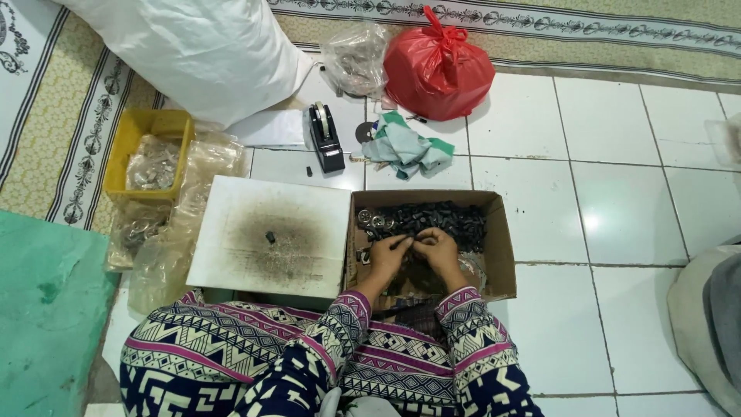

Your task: The person is picking up small black metal components from a cardboard box and placing them into a template board on the floor.

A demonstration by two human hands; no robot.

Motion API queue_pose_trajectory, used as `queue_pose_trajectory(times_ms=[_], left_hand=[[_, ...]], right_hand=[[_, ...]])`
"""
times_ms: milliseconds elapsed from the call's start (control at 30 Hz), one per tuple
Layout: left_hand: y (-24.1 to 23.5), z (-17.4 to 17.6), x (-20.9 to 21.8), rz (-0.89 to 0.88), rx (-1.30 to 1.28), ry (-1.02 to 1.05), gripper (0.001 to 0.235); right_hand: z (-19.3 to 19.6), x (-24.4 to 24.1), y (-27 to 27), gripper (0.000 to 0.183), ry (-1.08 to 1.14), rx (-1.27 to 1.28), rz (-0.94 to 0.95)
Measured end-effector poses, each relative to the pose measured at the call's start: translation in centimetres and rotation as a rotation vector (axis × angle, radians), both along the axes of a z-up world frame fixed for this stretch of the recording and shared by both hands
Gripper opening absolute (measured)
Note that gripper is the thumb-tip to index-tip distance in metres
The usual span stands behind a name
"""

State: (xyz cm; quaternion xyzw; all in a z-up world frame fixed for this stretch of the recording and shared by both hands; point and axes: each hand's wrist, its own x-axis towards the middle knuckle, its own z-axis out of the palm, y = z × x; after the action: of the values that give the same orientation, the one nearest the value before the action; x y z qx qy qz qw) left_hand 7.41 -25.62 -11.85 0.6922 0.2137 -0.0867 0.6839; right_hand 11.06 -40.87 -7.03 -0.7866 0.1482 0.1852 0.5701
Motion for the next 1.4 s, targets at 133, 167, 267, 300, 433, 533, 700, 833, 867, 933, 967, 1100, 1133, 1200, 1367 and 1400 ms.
queue_pose_trajectory(times_ms=[133, 167, 267, 300, 433, 533, 700, 833, 867, 933, 967, 1100, 1133, 1200, 1367, 1400], left_hand=[[1.0, 4.9, -1.2, 0.107, -0.137, -0.018, 0.035], [1.6, 5.4, -1.5, 0.094, -0.095, -0.026, 0.032], [3.3, 8.1, -2.9, 0.038, 0.019, -0.118, 0.029], [3.8, 9.2, -3.5, -0.01, 0.087, -0.196, 0.027], [5.3, 12.6, -5.5, -0.026, 0.261, -0.313, 0.021], [6.4, 13.3, -6.7, -0.018, 0.329, -0.407, 0.019], [7.3, 12.2, -7.9, -0.019, 0.361, -0.532, 0.01], [8.0, 12.5, -7.8, 0.006, 0.213, -0.466, 0.012], [8.1, 12.9, -7.8, 0.017, 0.124, -0.405, 0.013], [8.7, 13.5, -8.1, 0.032, 0.032, -0.344, 0.014], [9.2, 13.7, -8.4, 0.037, -0.054, -0.272, 0.021], [10.0, 13.2, -9.4, 0.055, -0.23, -0.177, 0.031], [10.1, 13.3, -9.5, 0.056, -0.23, -0.175, 0.031], [10.3, 13.5, -9.5, 0.054, -0.28, -0.177, 0.03], [11.0, 13.3, -9.8, 0.071, -0.329, -0.176, 0.032], [11.2, 13.2, -9.9, 0.061, -0.33, -0.18, 0.032]], right_hand=[[3.5, -1.2, 1.1, 0.028, -0.037, 0.049, 0.049], [4.6, -1.8, 1.4, 0.026, -0.041, 0.088, 0.049], [7.0, -3.2, 2.7, 0.025, -0.041, 0.115, 0.036], [7.6, -3.7, 3.2, 0.025, -0.031, 0.1, 0.017], [8.1, -4.8, 4.6, 0.027, -0.033, 0.07, 0.043], [8.3, -6.0, 5.6, 0.028, 0.039, 0.156, -0.025], [9.0, -7.7, 6.8, 0.023, 0.026, 0.193, -0.021], [9.1, -8.0, 7.1, 0.022, -0.021, 0.186, -0.01], [9.2, -8.2, 7.1, 0.022, -0.043, 0.203, -0.029], [11.7, -8.8, 7.5, 0.022, -0.066, 0.219, -0.044], [14.0, -9.2, 7.9, 0.022, -0.101, 0.199, -0.065], [14.8, -9.0, 7.8, 0.017, -0.311, 0.073, 0.108], [14.7, -9.0, 7.9, 0.017, -0.309, 0.073, 0.109], [14.4, -8.8, 8.1, 0.014, -0.463, -0.032, 0.229], [13.9, -9.3, 9.1, 0.011, -0.56, -0.037, 0.32], [14.1, -9.4, 9.2, 0.011, -0.583, -0.063, 0.343]])
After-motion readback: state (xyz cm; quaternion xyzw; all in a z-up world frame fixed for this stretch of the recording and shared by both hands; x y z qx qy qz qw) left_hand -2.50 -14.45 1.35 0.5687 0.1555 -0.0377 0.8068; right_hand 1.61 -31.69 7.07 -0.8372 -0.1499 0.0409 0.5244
